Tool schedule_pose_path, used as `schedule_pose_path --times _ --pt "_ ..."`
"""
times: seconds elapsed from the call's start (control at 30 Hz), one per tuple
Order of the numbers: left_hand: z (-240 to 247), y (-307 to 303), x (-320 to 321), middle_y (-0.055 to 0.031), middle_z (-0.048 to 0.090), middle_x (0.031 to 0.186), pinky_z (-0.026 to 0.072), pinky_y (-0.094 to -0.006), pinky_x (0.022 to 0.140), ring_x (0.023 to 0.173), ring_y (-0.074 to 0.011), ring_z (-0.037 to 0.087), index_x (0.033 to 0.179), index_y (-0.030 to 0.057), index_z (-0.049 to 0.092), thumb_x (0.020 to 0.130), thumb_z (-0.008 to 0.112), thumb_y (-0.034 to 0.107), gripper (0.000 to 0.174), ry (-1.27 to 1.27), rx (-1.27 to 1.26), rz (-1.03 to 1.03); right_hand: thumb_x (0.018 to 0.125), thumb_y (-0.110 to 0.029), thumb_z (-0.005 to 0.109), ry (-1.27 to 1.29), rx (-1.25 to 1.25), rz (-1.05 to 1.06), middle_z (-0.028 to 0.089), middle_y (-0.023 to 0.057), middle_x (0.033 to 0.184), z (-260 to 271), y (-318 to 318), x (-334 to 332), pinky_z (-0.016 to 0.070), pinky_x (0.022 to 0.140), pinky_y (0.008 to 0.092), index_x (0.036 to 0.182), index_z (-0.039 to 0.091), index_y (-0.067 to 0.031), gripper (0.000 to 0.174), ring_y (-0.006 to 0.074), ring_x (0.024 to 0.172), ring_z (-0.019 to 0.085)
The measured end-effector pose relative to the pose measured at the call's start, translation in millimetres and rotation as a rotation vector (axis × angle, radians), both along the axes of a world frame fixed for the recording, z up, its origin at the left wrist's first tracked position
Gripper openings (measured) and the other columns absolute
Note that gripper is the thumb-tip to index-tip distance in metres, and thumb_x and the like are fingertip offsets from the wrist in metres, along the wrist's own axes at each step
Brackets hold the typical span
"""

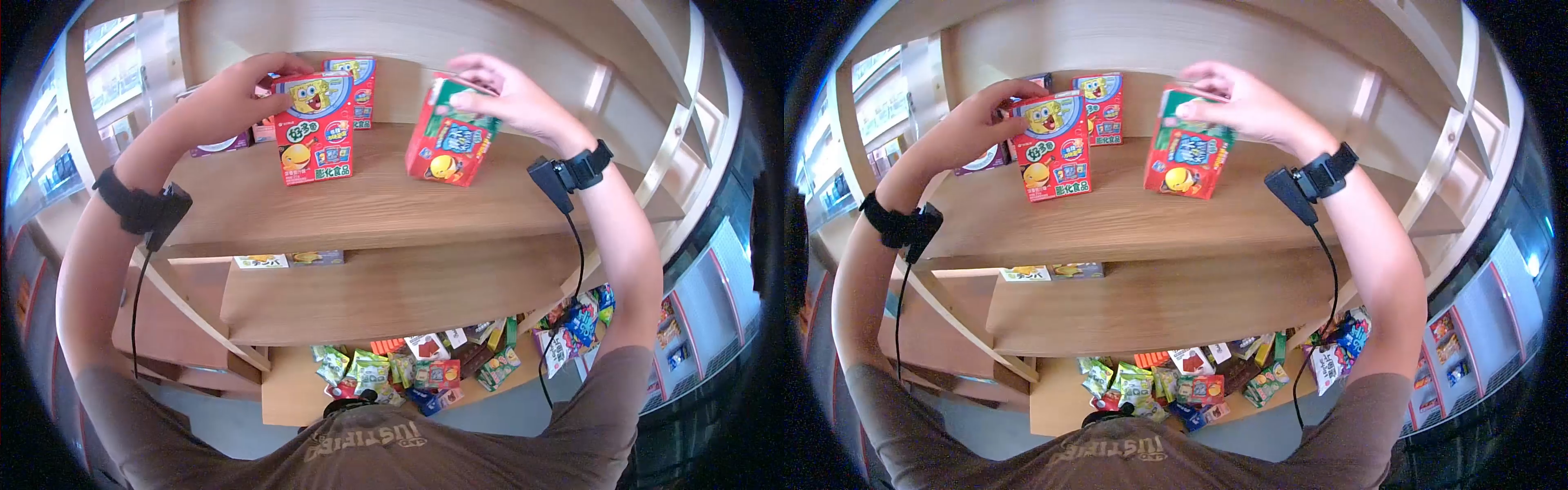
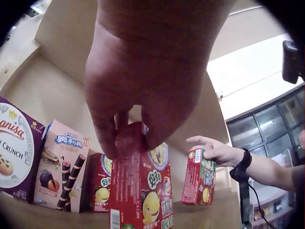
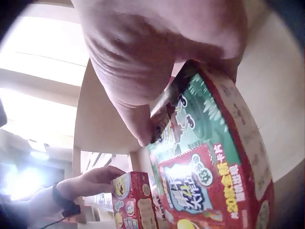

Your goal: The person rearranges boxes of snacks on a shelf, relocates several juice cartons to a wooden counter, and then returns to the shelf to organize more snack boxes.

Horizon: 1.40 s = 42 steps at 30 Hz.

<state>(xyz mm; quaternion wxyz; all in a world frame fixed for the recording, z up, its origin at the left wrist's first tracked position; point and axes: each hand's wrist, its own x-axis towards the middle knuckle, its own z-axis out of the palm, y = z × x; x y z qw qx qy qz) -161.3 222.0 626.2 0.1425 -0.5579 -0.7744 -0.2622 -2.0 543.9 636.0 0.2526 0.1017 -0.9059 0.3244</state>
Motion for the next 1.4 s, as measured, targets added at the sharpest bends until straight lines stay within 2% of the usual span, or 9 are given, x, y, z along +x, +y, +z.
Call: schedule_pose_path --times 0.33,0.4,0.53,0.8,1.07,1.13,1.3,1.37,1.4 --pt "-4 -2 7 -0.0091 0.061 0.116 0.0511 -0.0299 0.084 0.097 -0.0152 0.06 0.134 0.0095 0.049 0.091 0.06 0.011 0.044 -0.084 -0.024 0.049 0.085 -0.009 0.063 -0.206 -0.038 0.047 0.057 0.0035 0.125 -13 8 12 0.0467 0.093 0.031 0.136 0.046 -0.0068 0.054 0.0137 0.11 0.055" --pt "-6 -2 5 -0.0095 0.062 0.113 0.0511 -0.0295 0.083 0.094 -0.0152 0.06 0.135 0.0114 0.048 0.091 0.061 0.011 0.046 -0.067 -0.004 0.042 0.085 -0.019 0.069 -0.143 -0.034 0.008 0.055 0.013 0.125 -12 17 7 0.0522 0.087 0.0351 0.139 0.04 -0.0031 0.063 0.0174 0.109 0.057" --pt "-4 -2 12 -0.0097 0.063 0.11 0.0513 -0.0294 0.081 0.093 -0.015 0.061 0.135 0.012 0.048 0.091 0.061 0.011 0.045 -0.082 -0.008 0.053 0.085 -0.02 0.069 0.016 -0.087 -0.049 0.056 0.014 0.124 -14 29 0 0.0521 0.087 0.0342 0.14 0.037 -0.0032 0.066 0.018 0.107 0.058" --pt "-9 -4 4 -0.0086 0.063 0.108 0.0514 -0.0299 0.078 0.091 -0.0138 0.06 0.135 0.0095 0.046 0.092 0.06 0.01 0.044 -0.037 0.002 0.031 0.079 -0.026 0.078 -0.28 -0.067 -0.262 0.052 0.0128 0.131 -19 38 1 0.0461 0.095 0.0329 0.15 0.017 -0.0051 0.097 0.0202 0.116 0.052" --pt "-7 -6 6 -0.0101 0.062 0.115 0.0505 -0.0339 0.084 0.096 -0.0207 0.061 0.131 0.014 0.051 0.091 0.059 0.012 0.041 -0.093 -0.003 0.006 0.083 -0.037 0.07 -0.397 -0.116 -0.268 0.059 0.0019 0.116 3 46 9 0.0467 0.081 0.0275 0.13 0.049 -0.0072 0.06 0.0105 0.105 0.054" --pt "-8 -6 6 -0.0101 0.062 0.116 0.0504 -0.0338 0.085 0.096 -0.0207 0.061 0.131 0.0137 0.051 0.091 0.059 0.012 0.041 -0.099 0.005 -0.009 0.083 -0.037 0.067 -0.391 0.184 -0.346 0.06 -0.0001 0.111 10 56 11 0.0463 0.08 0.0269 0.125 0.052 -0.008 0.054 0.0095 0.104 0.053" --pt "-10 -5 5 -0.0097 0.061 0.116 0.0498 -0.0335 0.086 0.097 -0.0205 0.06 0.13 0.0119 0.051 0.09 0.06 0.012 0.041 -0.091 0.012 -0.011 0.078 -0.034 0.074 -0.261 -0.05 -0.177 0.06 0.0093 0.109 -1 69 18 0.0473 0.085 0.0306 0.122 0.05 -0.0037 0.058 0.0153 0.103 0.056" --pt "-9 -5 3 -0.0096 0.061 0.116 0.0496 -0.0334 0.086 0.098 -0.0205 0.06 0.13 0.0113 0.051 0.09 0.06 0.012 0.041 -0.097 0.011 -0.02 0.078 -0.032 0.075 -0.022 0.314 -0.293 0.059 0.0112 0.111 -11 61 27 0.0447 0.092 0.0325 0.125 0.047 -0.0033 0.062 0.0187 0.105 0.055" --pt "-9 -6 2 -0.0095 0.061 0.116 0.0494 -0.0333 0.087 0.098 -0.0205 0.059 0.13 0.0107 0.051 0.09 0.06 0.011 0.041 -0.099 0.009 -0.028 0.081 -0.037 0.075 -0.151 0.297 -0.118 0.058 0.0099 0.115 -14 58 33 0.0416 0.096 0.0321 0.12 0.052 -0.0033 0.056 0.0203 0.109 0.053"
